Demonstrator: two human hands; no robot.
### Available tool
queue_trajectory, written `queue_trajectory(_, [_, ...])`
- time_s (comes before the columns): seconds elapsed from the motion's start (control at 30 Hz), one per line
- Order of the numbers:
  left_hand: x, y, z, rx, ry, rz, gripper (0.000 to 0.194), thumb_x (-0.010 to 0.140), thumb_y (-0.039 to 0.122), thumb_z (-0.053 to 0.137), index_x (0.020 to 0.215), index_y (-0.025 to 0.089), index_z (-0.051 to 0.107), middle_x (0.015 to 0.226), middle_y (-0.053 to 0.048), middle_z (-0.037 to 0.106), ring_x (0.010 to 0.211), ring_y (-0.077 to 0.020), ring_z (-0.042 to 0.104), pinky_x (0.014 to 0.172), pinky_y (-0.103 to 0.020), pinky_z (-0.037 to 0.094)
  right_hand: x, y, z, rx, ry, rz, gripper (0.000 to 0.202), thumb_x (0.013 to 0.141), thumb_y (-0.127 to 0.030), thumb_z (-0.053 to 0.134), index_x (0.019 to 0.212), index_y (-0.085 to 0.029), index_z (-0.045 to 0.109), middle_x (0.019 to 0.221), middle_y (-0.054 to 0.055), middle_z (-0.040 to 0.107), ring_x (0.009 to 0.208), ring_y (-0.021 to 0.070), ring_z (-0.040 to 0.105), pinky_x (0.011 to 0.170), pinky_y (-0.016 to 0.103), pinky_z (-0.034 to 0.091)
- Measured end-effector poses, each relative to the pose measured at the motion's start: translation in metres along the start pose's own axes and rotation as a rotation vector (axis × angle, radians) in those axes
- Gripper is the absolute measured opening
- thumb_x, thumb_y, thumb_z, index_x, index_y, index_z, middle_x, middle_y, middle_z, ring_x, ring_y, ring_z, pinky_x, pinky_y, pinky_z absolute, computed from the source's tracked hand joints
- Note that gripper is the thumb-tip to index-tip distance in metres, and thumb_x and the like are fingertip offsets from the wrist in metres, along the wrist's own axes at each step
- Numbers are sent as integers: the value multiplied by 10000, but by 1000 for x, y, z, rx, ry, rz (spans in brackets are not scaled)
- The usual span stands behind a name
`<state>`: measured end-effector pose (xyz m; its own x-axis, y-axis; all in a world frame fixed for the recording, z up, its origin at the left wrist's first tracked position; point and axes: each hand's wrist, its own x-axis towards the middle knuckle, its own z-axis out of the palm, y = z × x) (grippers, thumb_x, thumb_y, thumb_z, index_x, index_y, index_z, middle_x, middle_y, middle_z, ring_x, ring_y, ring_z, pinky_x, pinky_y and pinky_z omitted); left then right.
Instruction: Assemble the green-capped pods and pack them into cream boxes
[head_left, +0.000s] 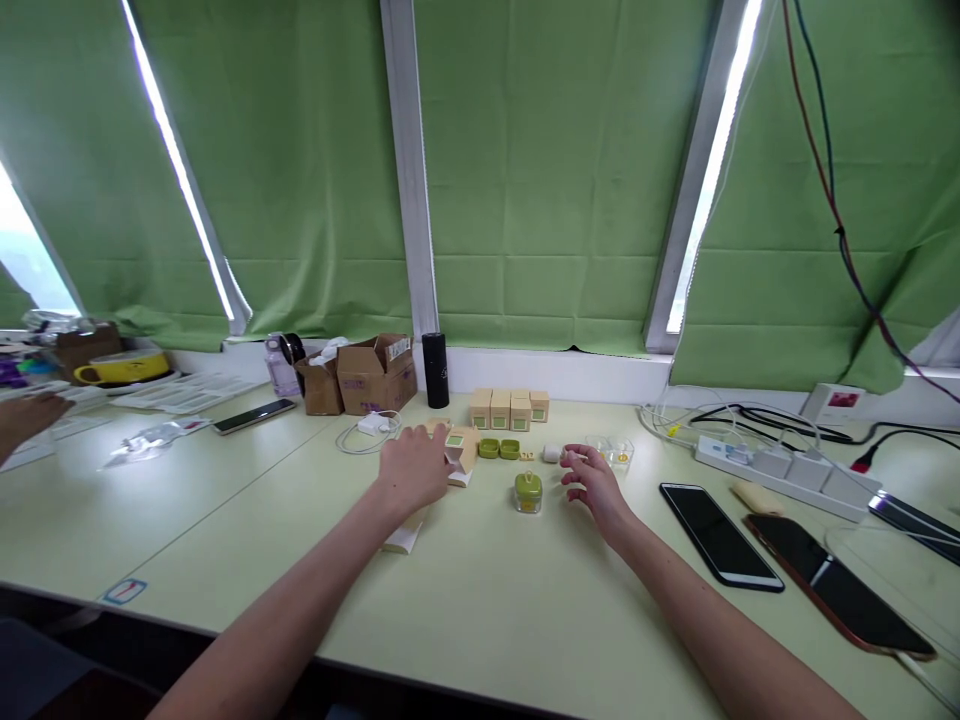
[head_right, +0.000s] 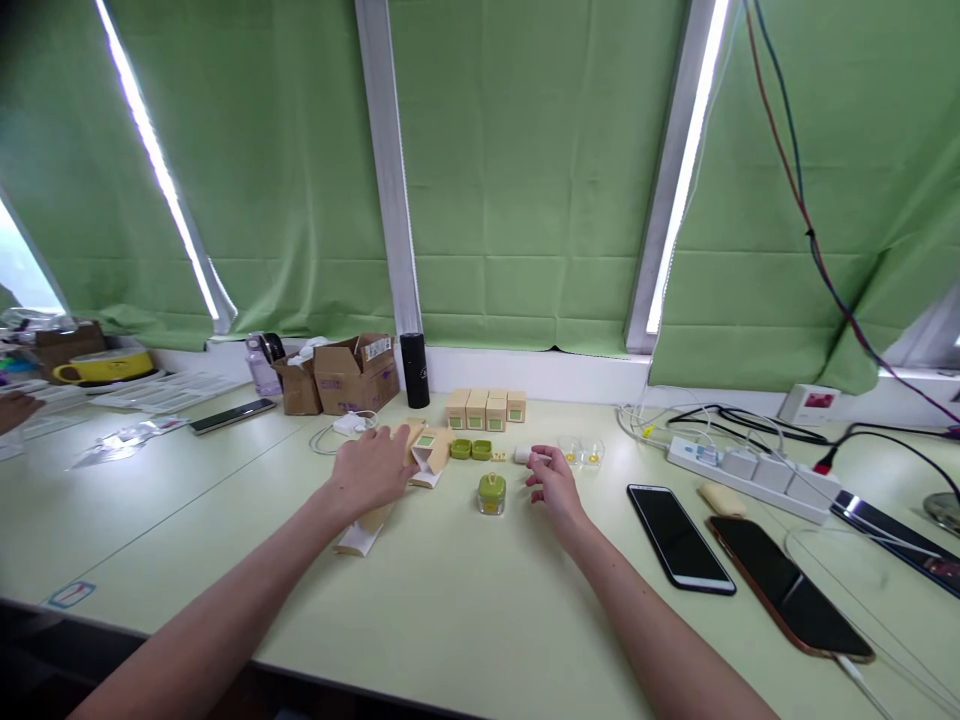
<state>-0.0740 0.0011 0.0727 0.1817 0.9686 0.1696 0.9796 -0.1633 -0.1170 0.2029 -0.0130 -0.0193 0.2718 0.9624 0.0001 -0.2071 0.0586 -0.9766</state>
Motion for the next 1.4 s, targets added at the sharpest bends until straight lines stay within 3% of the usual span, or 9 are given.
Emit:
queue_trajectory(0.17, [-17, -23, 20, 34, -129, -63, 667, 889, 472, 648, 1446, 180, 426, 1211, -225, 647, 1076, -430, 686, 836, -513, 536, 1, 2, 1, -22, 5, -35, 453, 688, -522, 763, 1014, -244, 615, 957, 43, 643, 703, 171, 590, 518, 277, 456])
queue_trajectory(0.33, [-45, -19, 20, 53, -99, -45, 612, 902, 211, 574, 1473, 155, 361, 1181, -208, 638, 950, -372, 734, 752, -449, 560, 3, 3, 1, -56, 12, -90, 501, 694, -587, 729, 1032, -235, 613, 953, 50, 644, 699, 180, 591, 534, 290, 452])
queue_trajectory(0.53, [-69, 11, -8, -46, 198, 85, 432, 973, 190, 446, 1402, 178, 393, 1364, -204, 599, 922, -321, 747, 660, -390, 557, -5, 3, 6, -179, 3, -295, 444, 803, -580, 691, 1081, -236, 642, 977, 54, 663, 864, 221, 613, 733, 345, 500])
queue_trajectory(0.7, [-57, 53, -3, -134, 531, 278, 433, 989, 226, 487, 1405, 206, 368, 1572, -209, 460, 1016, -289, 740, 658, -342, 562, -31, -9, 20, -389, -117, -487, 396, 916, -554, 630, 1161, -244, 647, 1106, 80, 716, 987, 251, 612, 902, 406, 484])
queue_trajectory(0.87, [-39, 89, 2, -120, 631, 435, 464, 919, 95, 480, 1370, 180, 412, 1638, -261, 354, 873, -268, 753, 632, -358, 565, -43, -13, 33, -248, -186, -517, 372, 895, -531, 688, 1107, -232, 628, 1076, 84, 727, 980, 251, 627, 901, 397, 503])
queue_trajectory(1.0, [-30, 96, 8, -245, 631, 521, 518, 932, 138, 512, 1426, 183, 363, 1666, -268, 289, 986, -302, 744, 698, -403, 602, -36, -9, 30, -52, -190, -414, 467, 835, -538, 755, 1145, -240, 574, 949, 52, 719, 914, 246, 643, 795, 373, 525])
queue_trajectory(1.13, [-19, 85, 19, -542, 653, 678, 650, 955, 275, 588, 1519, 191, 276, 1615, -250, 391, 1360, -372, 563, 1047, -554, 532, -27, -12, 19, 42, -191, -414, 537, 828, -518, 755, 1244, -256, 539, 1109, 75, 725, 982, 252, 645, 867, 403, 511])
queue_trajectory(1.27, [-4, 69, 29, -889, 484, 613, 642, 995, 293, 572, 1560, 240, 273, 1564, -187, 470, 1430, -318, 502, 1142, -538, 476, -27, -19, 11, -95, -133, -532, 517, 853, -476, 718, 1279, -276, 503, 1185, 76, 699, 1004, 247, 627, 876, 402, 501])
queue_trajectory(1.4, [2, 58, 34, -982, 400, 657, 648, 962, 236, 616, 1551, 268, 346, 1549, -164, 472, 1464, -319, 441, 1169, -556, 443, -35, -22, 12, -335, -132, -730, 476, 899, -316, 648, 1333, -277, 454, 1274, 103, 631, 1131, 272, 601, 957, 449, 503])
